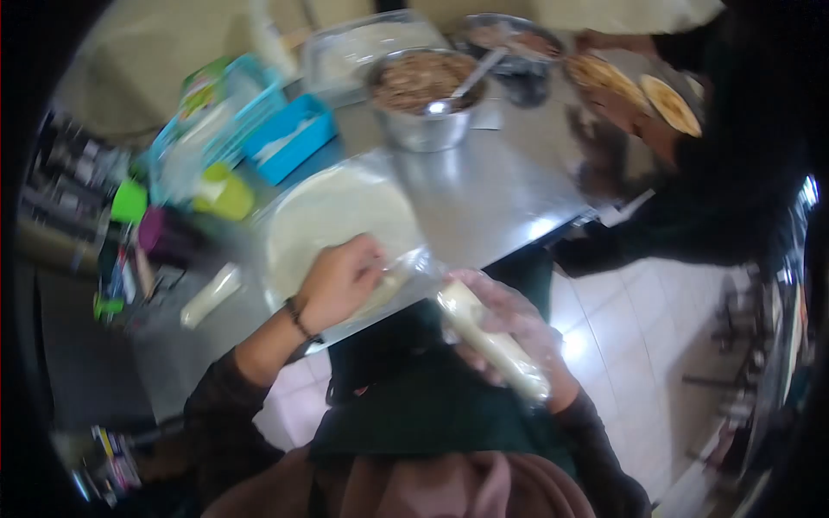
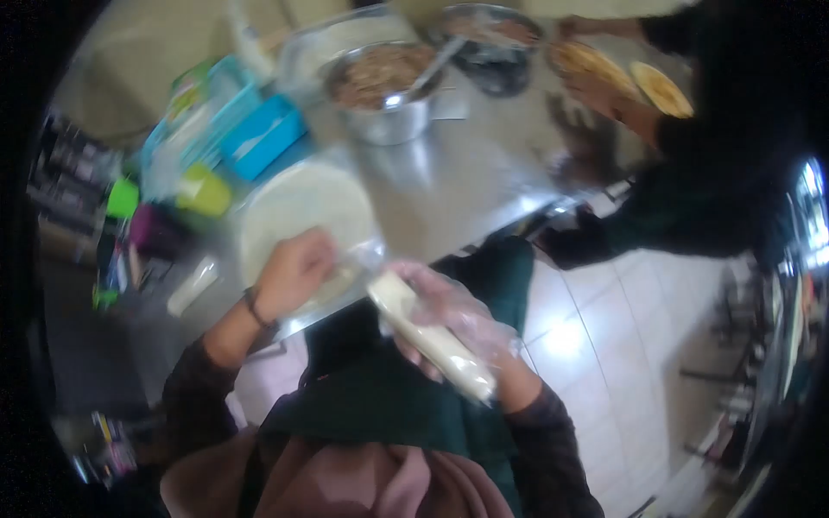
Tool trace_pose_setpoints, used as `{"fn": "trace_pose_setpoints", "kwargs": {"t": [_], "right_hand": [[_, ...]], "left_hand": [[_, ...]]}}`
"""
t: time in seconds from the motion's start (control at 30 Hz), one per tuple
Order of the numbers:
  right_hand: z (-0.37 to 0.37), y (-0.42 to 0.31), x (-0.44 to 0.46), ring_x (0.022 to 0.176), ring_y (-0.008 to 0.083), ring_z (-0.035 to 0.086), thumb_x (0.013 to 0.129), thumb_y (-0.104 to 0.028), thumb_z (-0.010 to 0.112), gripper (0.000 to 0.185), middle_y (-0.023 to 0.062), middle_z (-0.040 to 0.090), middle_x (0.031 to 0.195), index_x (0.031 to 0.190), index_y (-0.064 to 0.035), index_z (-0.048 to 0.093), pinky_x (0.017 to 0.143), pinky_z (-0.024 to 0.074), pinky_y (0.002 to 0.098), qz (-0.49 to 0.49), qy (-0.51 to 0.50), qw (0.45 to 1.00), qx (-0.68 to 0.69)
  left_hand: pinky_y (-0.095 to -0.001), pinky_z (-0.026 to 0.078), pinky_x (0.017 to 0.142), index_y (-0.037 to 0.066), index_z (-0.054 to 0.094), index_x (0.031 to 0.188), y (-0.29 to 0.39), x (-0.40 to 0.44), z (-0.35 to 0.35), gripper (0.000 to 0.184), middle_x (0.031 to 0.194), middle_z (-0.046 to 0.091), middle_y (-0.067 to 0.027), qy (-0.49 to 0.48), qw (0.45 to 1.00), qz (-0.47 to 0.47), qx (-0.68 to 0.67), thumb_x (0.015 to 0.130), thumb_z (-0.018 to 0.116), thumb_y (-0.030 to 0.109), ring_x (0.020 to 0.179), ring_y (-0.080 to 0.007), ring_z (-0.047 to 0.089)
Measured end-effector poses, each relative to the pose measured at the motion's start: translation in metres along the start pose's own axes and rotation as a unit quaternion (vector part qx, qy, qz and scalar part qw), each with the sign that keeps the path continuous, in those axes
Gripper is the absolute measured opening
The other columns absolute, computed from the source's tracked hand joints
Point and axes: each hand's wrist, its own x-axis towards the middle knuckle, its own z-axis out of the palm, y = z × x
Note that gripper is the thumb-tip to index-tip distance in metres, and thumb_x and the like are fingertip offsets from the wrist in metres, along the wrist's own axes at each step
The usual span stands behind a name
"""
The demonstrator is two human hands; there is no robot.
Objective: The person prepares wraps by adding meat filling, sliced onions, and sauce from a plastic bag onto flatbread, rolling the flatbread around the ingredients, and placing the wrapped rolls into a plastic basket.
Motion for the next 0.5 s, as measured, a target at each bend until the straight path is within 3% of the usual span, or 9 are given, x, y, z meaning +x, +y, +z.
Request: {"fn": "trace_pose_setpoints", "kwargs": {"t": [0.03, 0.13, 0.2, 0.27, 0.3, 0.4, 0.5], "right_hand": [[0.002, -0.001, 0.006, 0.057, 0.0243, 0.058, 0.074, -0.006, 0.063, 0.066, 0.0203, 0.054, 0.093, 0.134, -0.0052, 0.035, 0.039, 0.0503, 0.0271, 0.035, -0.007, 0.999, 0.003], [0.008, -0.004, 0.022, 0.063, 0.022, 0.059, 0.072, -0.01, 0.064, 0.075, 0.0151, 0.053, 0.091, 0.139, -0.0098, 0.03, 0.044, 0.053, 0.0297, 0.113, -0.041, 0.992, -0.044], [0.01, 0.002, 0.002, 0.063, 0.021, 0.059, 0.073, -0.01, 0.062, 0.077, 0.0128, 0.053, 0.09, 0.142, -0.0112, 0.027, 0.045, 0.0524, 0.0285, 0.098, -0.035, 0.988, -0.11], [0.0, 0.003, 0.007, 0.063, 0.0184, 0.058, 0.074, -0.01, 0.06, 0.077, 0.0114, 0.055, 0.094, 0.143, -0.0111, 0.027, 0.05, 0.0511, 0.0274, 0.063, 0.003, 0.988, -0.142], [0.0, 0.005, 0.008, 0.065, 0.0161, 0.058, 0.076, -0.011, 0.06, 0.078, 0.0099, 0.056, 0.097, 0.145, -0.0116, 0.024, 0.056, 0.0494, 0.0266, 0.041, 0.035, 0.981, -0.185], [-0.002, 0.006, 0.016, 0.068, 0.0153, 0.057, 0.077, -0.012, 0.06, 0.078, 0.0093, 0.057, 0.099, 0.146, -0.0112, 0.022, 0.062, 0.0487, 0.0267, 0.005, 0.111, 0.963, -0.245], [-0.011, 0.011, 0.026, 0.07, 0.0147, 0.058, 0.079, -0.013, 0.06, 0.076, 0.0081, 0.058, 0.097, 0.146, -0.0104, 0.023, 0.063, 0.0486, 0.0259, 0.005, 0.086, 0.955, -0.283]], "left_hand": [[-0.0318, 0.044, 0.053, 0.002, 0.058, 0.093, 0.005, 0.002, -0.001, 0.013, 0.063, 0.058, -0.0131, -0.011, 0.999, -0.019, -0.03, 0.08, 0.059, 0.006, 0.052, -0.0195, 0.055], [-0.0298, 0.043, 0.051, 0.003, 0.059, 0.098, 0.013, 0.013, -0.005, 0.019, 0.062, 0.057, -0.0132, -0.017, 1.0, 0.009, -0.024, 0.079, 0.058, 0.004, 0.05, -0.0172, 0.052], [-0.0292, 0.043, 0.051, 0.001, 0.059, 0.103, 0.027, -0.005, 0.009, 0.023, 0.06, 0.056, -0.0134, -0.02, 0.999, 0.035, -0.008, 0.079, 0.059, 0.004, 0.05, -0.0166, 0.052], [-0.0296, 0.043, 0.051, 0.001, 0.059, 0.105, 0.032, -0.002, 0.006, 0.027, 0.062, 0.056, -0.0147, -0.036, 0.998, -0.001, -0.048, 0.079, 0.06, 0.006, 0.051, -0.0172, 0.054], [-0.0296, 0.043, 0.051, 0.001, 0.059, 0.105, 0.035, -0.001, 0.005, 0.027, 0.062, 0.056, -0.0147, -0.039, 0.998, 0.003, -0.048, 0.079, 0.06, 0.006, 0.051, -0.0172, 0.054], [-0.0323, 0.045, 0.053, 0.0, 0.059, 0.109, 0.042, 0.001, 0.008, 0.032, 0.064, 0.058, -0.016, -0.022, 0.999, 0.023, 0.002, 0.077, 0.059, 0.006, 0.054, -0.023, 0.058], [-0.0367, 0.047, 0.055, 0.001, 0.057, 0.114, 0.046, -0.002, 0.008, 0.039, 0.065, 0.059, -0.0167, -0.006, 0.989, 0.104, 0.106, 0.075, 0.057, 0.006, 0.057, -0.0303, 0.06]]}}
